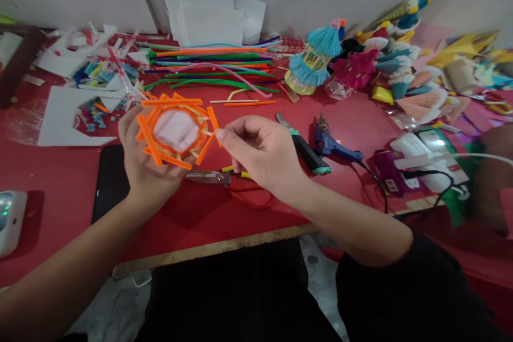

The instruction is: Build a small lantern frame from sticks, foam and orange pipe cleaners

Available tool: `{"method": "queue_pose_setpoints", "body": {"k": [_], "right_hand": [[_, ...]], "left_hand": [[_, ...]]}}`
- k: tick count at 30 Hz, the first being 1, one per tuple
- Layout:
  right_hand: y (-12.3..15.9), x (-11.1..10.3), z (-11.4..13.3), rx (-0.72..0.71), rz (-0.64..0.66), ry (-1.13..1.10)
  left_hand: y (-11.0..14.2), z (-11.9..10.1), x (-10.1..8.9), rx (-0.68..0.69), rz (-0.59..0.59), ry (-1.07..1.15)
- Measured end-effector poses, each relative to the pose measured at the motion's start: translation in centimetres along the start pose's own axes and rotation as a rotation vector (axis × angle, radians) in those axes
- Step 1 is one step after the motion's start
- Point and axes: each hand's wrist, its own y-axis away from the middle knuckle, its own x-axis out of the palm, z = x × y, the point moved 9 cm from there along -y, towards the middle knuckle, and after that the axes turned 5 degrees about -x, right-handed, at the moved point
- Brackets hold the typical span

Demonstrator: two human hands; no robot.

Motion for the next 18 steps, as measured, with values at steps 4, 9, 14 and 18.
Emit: {"method": "queue_pose_setpoints", "body": {"k": [4, 9, 14, 18], "right_hand": [[-0.07, -0.13, 0.04, 0.005, -0.021, -0.008], [-0.09, -0.04, -0.13, 0.023, -0.008, 0.026], [-0.15, 0.05, -0.12, 0.033, -0.021, 0.033], [-0.04, -0.01, 0.43, -0.009, -0.038, 0.068]], "left_hand": [[-0.04, 0.02, 0.00, 0.021, 0.003, 0.000], [0.01, 0.12, 0.15, 0.045, 0.028, -0.005], [0.08, 0.09, 0.13, 0.054, 0.016, -0.006], [0.05, 0.07, 0.12, 0.042, 0.027, 0.018]]}}
